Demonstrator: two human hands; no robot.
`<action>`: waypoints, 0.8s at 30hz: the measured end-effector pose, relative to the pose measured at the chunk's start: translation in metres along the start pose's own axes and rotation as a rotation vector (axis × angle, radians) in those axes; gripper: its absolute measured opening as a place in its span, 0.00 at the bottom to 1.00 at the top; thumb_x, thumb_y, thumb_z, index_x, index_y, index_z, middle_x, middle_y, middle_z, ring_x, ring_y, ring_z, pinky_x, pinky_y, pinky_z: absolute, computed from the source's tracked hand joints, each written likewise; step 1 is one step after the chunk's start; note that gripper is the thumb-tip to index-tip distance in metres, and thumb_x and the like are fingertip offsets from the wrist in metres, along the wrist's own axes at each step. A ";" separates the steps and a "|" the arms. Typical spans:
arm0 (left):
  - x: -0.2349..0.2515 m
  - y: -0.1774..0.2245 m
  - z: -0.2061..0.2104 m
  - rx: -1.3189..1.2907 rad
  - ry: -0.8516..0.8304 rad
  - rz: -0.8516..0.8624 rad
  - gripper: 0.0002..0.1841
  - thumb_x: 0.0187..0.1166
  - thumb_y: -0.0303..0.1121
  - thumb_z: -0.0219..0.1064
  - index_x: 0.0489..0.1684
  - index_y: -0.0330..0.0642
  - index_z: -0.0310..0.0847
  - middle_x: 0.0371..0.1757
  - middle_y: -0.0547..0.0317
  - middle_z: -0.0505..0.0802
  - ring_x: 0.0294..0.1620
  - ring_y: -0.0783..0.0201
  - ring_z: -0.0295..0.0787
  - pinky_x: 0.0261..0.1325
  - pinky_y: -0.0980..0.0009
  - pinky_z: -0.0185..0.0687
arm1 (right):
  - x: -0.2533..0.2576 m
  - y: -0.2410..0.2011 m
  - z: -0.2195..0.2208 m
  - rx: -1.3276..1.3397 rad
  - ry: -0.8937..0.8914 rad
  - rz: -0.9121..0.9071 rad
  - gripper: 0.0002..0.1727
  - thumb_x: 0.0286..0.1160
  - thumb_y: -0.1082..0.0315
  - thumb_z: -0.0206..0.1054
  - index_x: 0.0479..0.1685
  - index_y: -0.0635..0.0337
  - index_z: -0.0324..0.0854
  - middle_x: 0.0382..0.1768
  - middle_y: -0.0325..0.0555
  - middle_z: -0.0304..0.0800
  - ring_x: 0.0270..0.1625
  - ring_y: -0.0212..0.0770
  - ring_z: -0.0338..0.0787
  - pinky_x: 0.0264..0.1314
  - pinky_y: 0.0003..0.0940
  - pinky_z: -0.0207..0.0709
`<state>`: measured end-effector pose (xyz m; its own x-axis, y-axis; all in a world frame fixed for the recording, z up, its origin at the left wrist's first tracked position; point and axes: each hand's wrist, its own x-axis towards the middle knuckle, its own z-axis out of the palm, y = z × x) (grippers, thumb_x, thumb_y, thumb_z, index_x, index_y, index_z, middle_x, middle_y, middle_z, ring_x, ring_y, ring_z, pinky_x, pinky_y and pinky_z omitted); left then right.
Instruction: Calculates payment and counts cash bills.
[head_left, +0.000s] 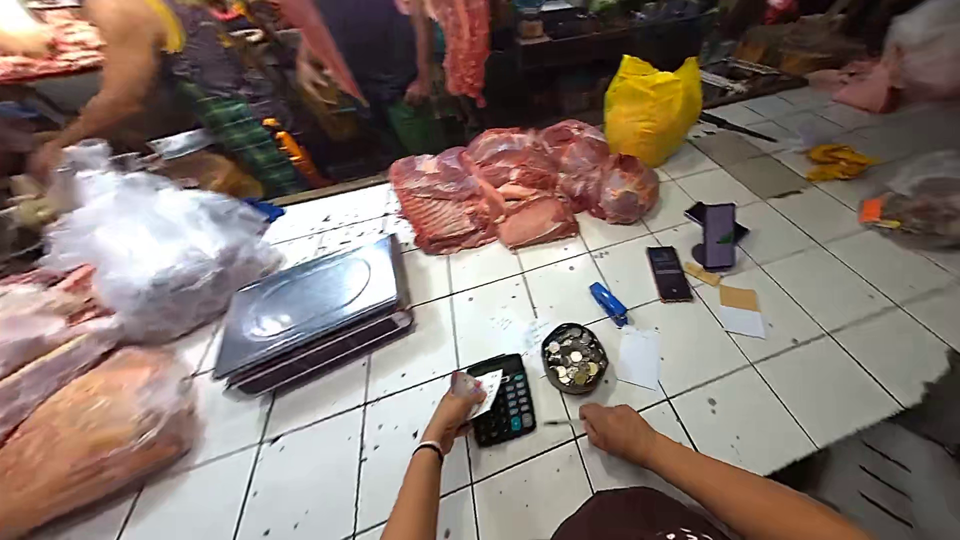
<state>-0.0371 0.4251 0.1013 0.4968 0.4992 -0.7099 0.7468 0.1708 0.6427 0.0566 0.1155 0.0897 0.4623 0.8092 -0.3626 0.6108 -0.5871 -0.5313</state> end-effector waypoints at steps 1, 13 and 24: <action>0.006 0.004 -0.001 0.007 0.011 -0.003 0.27 0.80 0.35 0.71 0.77 0.38 0.71 0.58 0.39 0.86 0.50 0.52 0.83 0.50 0.53 0.80 | -0.009 0.007 -0.008 0.058 0.065 0.108 0.21 0.89 0.63 0.53 0.74 0.63 0.77 0.50 0.64 0.94 0.47 0.67 0.95 0.50 0.67 0.84; -0.002 0.000 0.034 0.311 0.244 0.060 0.23 0.79 0.35 0.71 0.66 0.27 0.77 0.47 0.38 0.86 0.38 0.53 0.78 0.41 0.53 0.75 | -0.039 0.101 -0.059 0.146 0.063 0.804 0.34 0.91 0.48 0.55 0.95 0.27 0.52 0.66 0.63 0.89 0.68 0.66 0.87 0.69 0.66 0.75; -0.122 -0.035 0.139 -0.153 0.179 0.088 0.14 0.80 0.24 0.65 0.61 0.35 0.82 0.42 0.48 0.91 0.35 0.61 0.87 0.35 0.62 0.84 | -0.080 0.194 -0.099 0.021 -0.025 0.455 0.31 0.90 0.54 0.59 0.92 0.27 0.62 0.69 0.61 0.88 0.72 0.66 0.85 0.76 0.67 0.69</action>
<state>-0.0623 0.2403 0.1252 0.4601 0.6583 -0.5958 0.6216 0.2403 0.7456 0.2015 -0.0659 0.0913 0.6651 0.4692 -0.5809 0.3356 -0.8828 -0.3288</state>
